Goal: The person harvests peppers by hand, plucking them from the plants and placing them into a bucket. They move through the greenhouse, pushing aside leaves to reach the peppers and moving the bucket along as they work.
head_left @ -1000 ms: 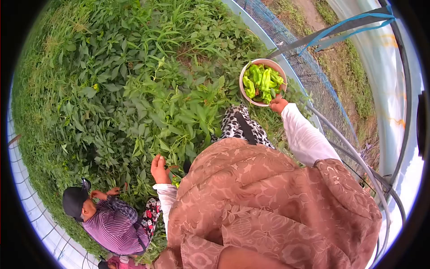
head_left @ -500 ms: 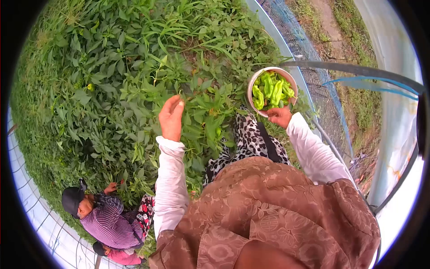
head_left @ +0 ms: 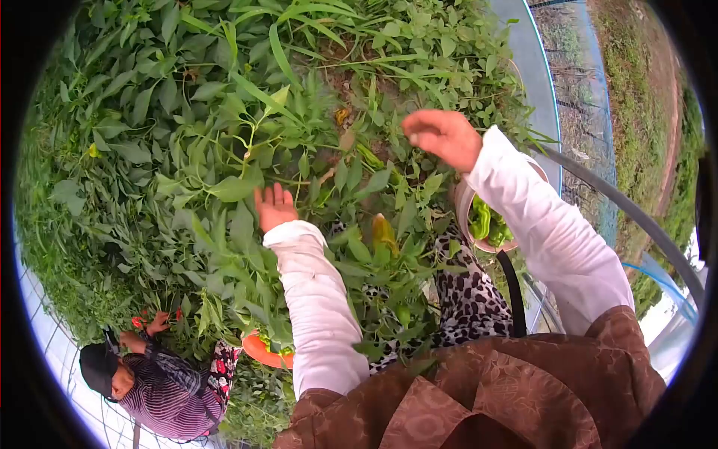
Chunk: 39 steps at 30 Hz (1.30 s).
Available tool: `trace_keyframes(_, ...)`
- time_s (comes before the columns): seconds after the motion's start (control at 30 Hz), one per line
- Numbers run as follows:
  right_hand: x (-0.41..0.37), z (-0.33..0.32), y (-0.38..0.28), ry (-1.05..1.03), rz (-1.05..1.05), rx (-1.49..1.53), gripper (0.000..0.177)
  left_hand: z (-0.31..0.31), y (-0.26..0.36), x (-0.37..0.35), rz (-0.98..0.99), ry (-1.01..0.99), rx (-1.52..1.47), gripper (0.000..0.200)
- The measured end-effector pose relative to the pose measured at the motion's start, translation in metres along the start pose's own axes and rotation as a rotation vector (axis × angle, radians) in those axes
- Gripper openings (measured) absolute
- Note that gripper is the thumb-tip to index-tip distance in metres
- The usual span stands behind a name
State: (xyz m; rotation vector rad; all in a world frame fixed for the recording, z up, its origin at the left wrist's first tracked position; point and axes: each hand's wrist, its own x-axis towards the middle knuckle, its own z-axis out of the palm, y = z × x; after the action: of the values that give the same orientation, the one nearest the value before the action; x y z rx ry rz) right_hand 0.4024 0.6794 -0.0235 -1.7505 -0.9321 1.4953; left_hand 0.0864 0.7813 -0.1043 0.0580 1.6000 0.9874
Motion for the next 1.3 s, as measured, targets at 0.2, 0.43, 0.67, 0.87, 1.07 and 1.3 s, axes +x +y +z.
trace_keyframes(0.2, 0.159, 0.132, -0.009, 0.0, -0.292, -0.445, 0.046, -0.054, -0.012, -0.023, 0.054, 0.103, 0.123, 0.062)
trace_keyframes(0.43, 0.144, 0.23, 0.006, -0.451, -0.251, -0.419, 0.04, -0.044, -0.016, -0.044, 0.073, -0.085, 0.229, 0.073)
trace_keyframes(0.67, 0.047, 0.239, 0.011, -0.023, -0.328, -0.375, 0.033, -0.026, -0.027, -0.054, 0.09, -0.422, -0.283, 0.057)
trace_keyframes(0.87, 0.045, 0.226, -0.002, -0.22, -0.232, -0.428, 0.057, -0.031, -0.043, -0.061, -0.028, -0.273, -0.25, 0.055)
trace_keyframes(1.07, 0.021, 0.23, -0.008, -0.245, -0.14, -0.285, 0.051, -0.026, -0.053, -0.056, 0.019, -0.325, -0.179, 0.057)
trace_keyframes(1.3, -0.047, 0.171, 0.009, 0.008, -0.595, 0.1, 0.033, -0.031, -0.073, -0.045, 0.058, -0.383, -0.056, 0.059)
